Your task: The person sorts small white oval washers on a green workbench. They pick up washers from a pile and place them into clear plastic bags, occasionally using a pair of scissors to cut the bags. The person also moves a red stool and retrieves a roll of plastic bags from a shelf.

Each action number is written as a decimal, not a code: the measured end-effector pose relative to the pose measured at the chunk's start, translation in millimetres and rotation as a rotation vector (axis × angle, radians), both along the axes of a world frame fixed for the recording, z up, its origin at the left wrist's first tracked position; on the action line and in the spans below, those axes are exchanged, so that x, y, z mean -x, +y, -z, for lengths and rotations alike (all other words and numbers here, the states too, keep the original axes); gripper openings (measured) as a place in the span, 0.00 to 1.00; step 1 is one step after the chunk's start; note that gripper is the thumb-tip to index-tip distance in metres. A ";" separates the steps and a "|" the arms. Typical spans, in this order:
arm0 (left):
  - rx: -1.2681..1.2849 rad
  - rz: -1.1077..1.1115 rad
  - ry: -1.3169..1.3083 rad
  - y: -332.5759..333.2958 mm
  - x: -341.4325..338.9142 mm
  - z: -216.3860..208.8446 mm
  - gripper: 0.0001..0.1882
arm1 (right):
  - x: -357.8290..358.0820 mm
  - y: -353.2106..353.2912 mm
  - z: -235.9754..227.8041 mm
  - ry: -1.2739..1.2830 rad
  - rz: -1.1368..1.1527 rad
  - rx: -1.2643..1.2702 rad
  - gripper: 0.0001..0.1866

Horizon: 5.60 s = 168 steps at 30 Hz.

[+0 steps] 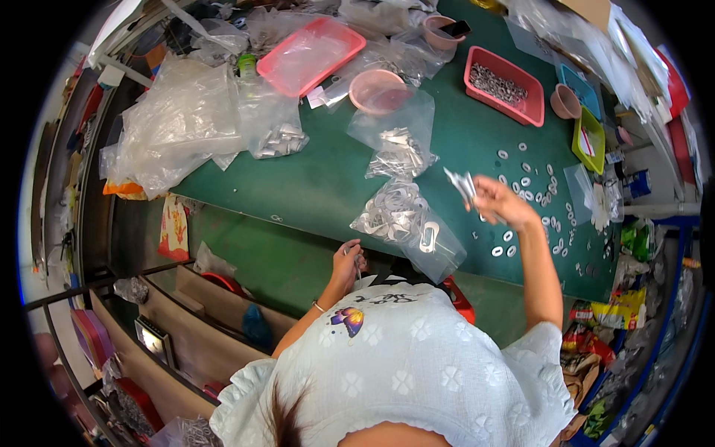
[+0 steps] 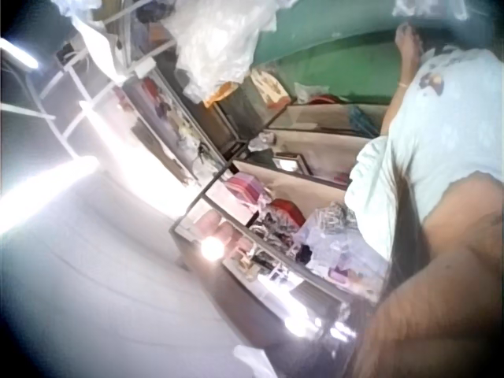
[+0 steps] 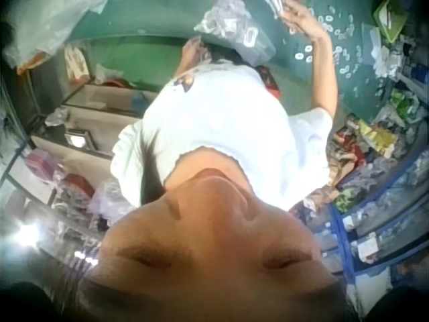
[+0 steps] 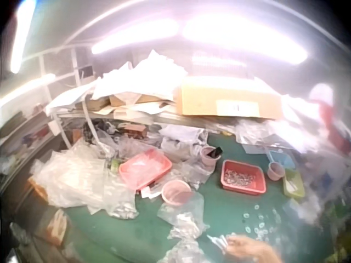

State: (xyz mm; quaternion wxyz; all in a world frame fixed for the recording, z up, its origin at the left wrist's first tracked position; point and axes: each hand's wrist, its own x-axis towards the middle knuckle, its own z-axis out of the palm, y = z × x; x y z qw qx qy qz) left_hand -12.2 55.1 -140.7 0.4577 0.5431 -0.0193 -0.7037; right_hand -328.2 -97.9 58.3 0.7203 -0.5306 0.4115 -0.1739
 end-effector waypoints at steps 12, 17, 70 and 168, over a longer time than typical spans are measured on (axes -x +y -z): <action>-0.016 -0.240 -0.025 22.4 -1.6 -3.6 0.11 | -156.5 -184.7 18.9 1.273 -0.815 1.454 0.06; 0.006 -0.267 0.016 31.6 -3.4 5.7 0.13 | -163.6 -184.1 52.9 1.186 -1.004 1.186 0.13; 0.142 1.147 0.163 -35.6 105.7 -135.3 0.32 | -51.0 97.6 111.8 0.427 0.661 0.574 0.12; 0.698 0.463 -1.135 -45.6 36.5 -149.3 0.10 | -122.7 80.2 88.1 0.831 -0.068 0.798 0.09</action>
